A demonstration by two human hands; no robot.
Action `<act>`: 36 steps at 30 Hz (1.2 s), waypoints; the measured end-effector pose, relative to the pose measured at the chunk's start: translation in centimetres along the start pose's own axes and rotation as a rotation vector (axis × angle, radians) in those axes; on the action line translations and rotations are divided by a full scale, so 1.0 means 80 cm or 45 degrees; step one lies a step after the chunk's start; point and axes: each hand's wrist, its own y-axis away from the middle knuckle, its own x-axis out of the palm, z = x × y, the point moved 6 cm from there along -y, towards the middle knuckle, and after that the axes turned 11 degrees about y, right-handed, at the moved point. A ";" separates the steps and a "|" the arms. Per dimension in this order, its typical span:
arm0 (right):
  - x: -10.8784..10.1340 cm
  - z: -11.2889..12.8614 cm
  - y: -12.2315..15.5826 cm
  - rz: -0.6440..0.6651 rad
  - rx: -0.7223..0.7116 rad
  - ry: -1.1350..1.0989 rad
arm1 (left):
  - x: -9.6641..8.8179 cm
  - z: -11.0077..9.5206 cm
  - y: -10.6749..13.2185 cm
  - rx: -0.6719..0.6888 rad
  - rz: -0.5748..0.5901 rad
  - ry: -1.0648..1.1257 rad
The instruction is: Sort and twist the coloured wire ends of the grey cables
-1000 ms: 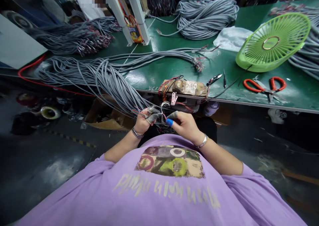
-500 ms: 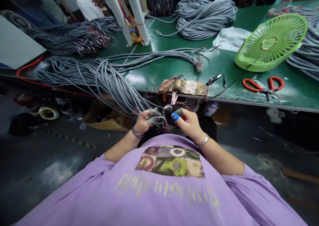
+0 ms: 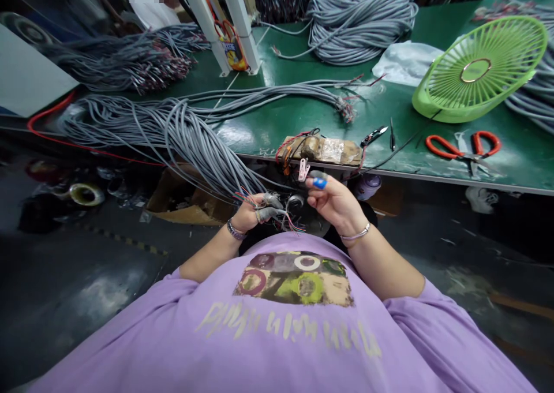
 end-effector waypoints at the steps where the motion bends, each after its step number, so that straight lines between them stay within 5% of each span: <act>1: -0.009 0.005 0.001 -0.060 -0.056 -0.062 | -0.002 0.000 0.000 -0.004 -0.019 0.009; 5: -0.028 0.003 0.012 -0.206 -0.148 0.168 | -0.009 0.003 -0.002 -0.002 -0.102 0.042; 9: -0.003 -0.031 0.017 -0.025 0.006 0.481 | -0.005 0.003 -0.006 0.058 -0.082 0.002; 13: 0.019 -0.036 0.009 0.055 -0.032 0.466 | 0.001 0.003 -0.008 0.071 0.006 -0.001; 19: -0.015 -0.011 -0.003 -0.030 0.009 0.160 | -0.015 0.013 0.000 -0.049 -0.047 0.058; 23: -0.028 0.022 0.018 -0.160 -0.328 0.231 | -0.025 0.016 0.001 -0.120 -0.105 0.233; 31: 0.064 0.016 0.042 0.298 -1.120 1.709 | -0.018 0.013 -0.003 -0.195 -0.057 0.337; 36: 0.064 0.012 0.024 0.458 -1.139 1.853 | -0.019 0.016 0.004 -0.233 -0.006 0.235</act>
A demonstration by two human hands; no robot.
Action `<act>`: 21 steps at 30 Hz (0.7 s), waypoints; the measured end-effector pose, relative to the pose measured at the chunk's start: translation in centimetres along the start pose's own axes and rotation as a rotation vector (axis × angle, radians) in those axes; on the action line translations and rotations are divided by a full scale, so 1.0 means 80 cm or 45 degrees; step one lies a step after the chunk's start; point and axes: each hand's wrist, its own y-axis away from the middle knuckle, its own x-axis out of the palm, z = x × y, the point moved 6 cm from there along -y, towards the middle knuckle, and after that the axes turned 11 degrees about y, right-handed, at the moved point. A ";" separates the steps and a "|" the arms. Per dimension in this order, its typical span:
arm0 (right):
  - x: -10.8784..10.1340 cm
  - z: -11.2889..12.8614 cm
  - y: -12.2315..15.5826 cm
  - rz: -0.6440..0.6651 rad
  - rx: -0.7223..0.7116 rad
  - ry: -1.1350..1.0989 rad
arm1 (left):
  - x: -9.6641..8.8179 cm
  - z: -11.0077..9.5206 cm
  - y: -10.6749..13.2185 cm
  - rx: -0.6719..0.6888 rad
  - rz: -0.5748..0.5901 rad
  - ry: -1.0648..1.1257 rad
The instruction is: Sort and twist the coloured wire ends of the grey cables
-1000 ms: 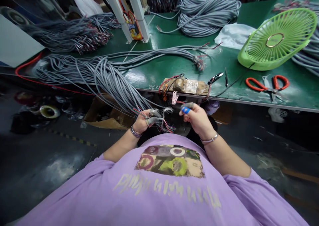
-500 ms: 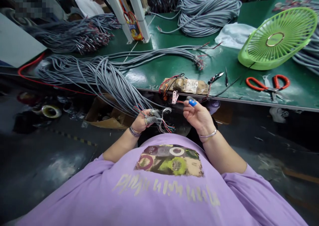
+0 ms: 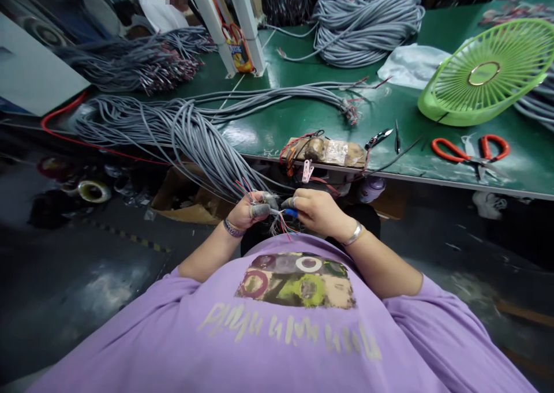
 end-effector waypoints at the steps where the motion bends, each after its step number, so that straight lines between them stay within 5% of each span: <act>1: -0.001 -0.007 0.001 0.054 0.016 -0.089 | 0.001 0.000 0.001 -0.021 0.024 -0.019; 5: -0.004 -0.054 0.020 0.177 0.311 -0.640 | 0.010 -0.003 0.002 -0.085 0.134 -0.038; 11: 0.002 -0.138 0.077 -0.462 1.093 -1.268 | 0.000 -0.014 -0.008 0.137 -0.064 0.063; 15: 0.040 -0.142 0.065 -0.370 1.197 -1.384 | 0.008 -0.025 -0.020 0.347 -0.172 0.108; 21: 0.070 -0.131 0.012 -0.235 1.129 -1.492 | 0.040 -0.027 -0.042 0.369 -0.124 -0.027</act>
